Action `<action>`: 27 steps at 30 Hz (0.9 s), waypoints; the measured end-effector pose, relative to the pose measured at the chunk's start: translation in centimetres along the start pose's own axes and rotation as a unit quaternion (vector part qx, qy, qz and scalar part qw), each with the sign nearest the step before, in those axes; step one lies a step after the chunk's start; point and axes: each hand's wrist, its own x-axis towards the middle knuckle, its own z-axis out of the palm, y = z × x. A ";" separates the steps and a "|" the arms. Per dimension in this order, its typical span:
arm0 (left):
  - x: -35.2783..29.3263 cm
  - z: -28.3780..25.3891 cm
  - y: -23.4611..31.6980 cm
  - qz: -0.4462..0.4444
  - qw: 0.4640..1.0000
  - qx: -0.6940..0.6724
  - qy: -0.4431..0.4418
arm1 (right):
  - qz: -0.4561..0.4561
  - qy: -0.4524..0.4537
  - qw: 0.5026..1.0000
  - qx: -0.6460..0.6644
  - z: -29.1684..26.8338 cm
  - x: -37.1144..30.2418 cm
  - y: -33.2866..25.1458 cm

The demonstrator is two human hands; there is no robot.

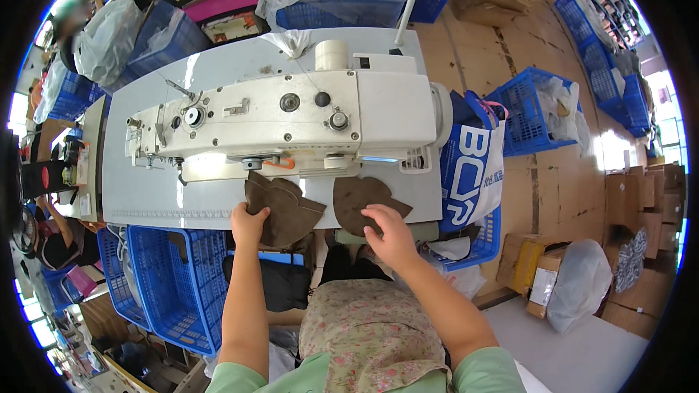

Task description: Gathering and sorting upper shoe components from bins into bags and onto a work surface.

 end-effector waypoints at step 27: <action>-13.4 -8.4 4.7 -0.023 0.598 -0.685 -0.415 | 0.131 -0.095 0.903 0.399 -3.3 0.0 -8.8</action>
